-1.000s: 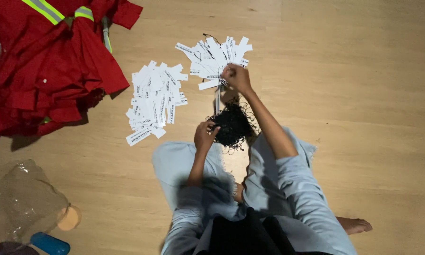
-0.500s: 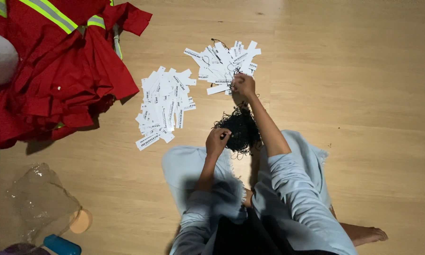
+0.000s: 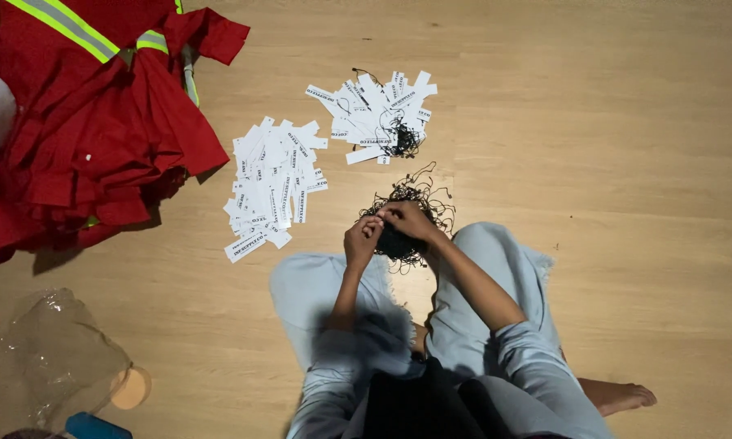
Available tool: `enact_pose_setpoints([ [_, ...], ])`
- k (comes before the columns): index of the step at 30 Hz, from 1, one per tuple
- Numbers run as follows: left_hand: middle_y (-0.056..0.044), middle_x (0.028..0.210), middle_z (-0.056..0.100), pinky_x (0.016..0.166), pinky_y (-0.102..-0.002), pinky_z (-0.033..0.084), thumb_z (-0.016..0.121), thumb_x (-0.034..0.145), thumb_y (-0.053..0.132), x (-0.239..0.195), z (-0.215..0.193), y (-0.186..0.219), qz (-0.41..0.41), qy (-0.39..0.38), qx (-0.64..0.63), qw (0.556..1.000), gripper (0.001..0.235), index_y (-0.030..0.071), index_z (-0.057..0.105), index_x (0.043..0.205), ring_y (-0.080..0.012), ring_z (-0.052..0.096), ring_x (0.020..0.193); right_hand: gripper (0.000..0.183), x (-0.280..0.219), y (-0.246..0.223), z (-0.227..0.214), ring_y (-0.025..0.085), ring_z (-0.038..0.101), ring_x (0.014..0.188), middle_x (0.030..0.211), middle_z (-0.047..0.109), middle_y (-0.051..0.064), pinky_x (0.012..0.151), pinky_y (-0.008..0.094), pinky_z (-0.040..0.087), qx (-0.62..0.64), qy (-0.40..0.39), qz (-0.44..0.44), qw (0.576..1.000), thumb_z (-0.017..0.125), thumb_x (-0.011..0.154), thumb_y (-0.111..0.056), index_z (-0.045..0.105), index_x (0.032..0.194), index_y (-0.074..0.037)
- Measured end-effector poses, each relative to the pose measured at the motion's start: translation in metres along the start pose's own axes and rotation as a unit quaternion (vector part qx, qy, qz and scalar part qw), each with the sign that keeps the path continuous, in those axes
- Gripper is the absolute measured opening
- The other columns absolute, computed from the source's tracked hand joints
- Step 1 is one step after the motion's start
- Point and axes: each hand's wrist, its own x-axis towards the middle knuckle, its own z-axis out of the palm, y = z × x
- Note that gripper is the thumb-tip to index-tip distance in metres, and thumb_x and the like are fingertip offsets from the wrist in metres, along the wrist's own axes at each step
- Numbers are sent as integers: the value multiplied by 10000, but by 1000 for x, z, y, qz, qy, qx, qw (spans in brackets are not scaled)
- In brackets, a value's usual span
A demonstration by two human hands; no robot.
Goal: The person sits on the floor and repeatedly picks up white paper tags and black elastic cords. They thread the cord through the tag and tie a knot to secure them together, placing the finished items into a growing pile.
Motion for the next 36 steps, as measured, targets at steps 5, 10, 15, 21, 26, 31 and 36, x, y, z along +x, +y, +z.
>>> enact_pose_setpoints([
  [5,-80,645,638,716,-406,556,728,886,236,-8,-5,6,35,-4,-18,999,123,221,775,998,-250,655,630,163,-14,-21,-7,246,708,714,873,767,140,706,384,559,-12,2,23,1000,684,927,-175,780,1055,-142],
  [10,-108,642,616,671,-367,543,712,930,181,-17,-10,19,75,-16,-34,996,128,146,787,1028,-239,638,617,178,-25,8,-3,192,749,672,808,776,123,688,339,576,39,4,32,999,688,888,-81,776,1039,-113],
  [15,-133,741,709,681,-346,533,762,932,182,-25,-17,37,126,-24,-31,991,129,80,790,1006,-221,642,636,172,-30,7,-8,196,752,668,813,769,146,656,313,584,62,47,52,996,635,933,-40,764,1039,-81],
  [21,-99,664,654,659,-321,522,767,953,222,-28,-17,32,131,-45,-31,990,143,95,795,1012,-189,613,600,162,-32,7,-19,245,754,781,962,747,196,728,320,618,250,144,37,957,661,980,-27,683,1135,12],
  [26,-106,675,656,639,-310,512,779,934,222,-33,-18,36,132,-49,-35,989,148,91,800,999,-174,605,597,149,-35,5,-30,229,765,828,1002,736,193,761,277,646,370,218,45,902,613,1023,-81,638,1152,-11],
  [31,-127,747,713,625,-325,516,789,913,191,-34,-19,37,146,-43,-31,988,143,70,798,988,-193,619,604,163,-33,27,-42,224,767,834,991,728,197,759,250,639,445,289,38,847,637,1025,-152,608,1150,-51],
  [36,-147,743,703,632,-316,510,771,923,160,-38,-21,45,133,-46,-52,989,141,57,795,1016,-177,601,602,132,-33,53,-57,120,747,846,994,741,101,777,160,604,524,332,33,784,603,1048,-174,599,1153,-92],
])
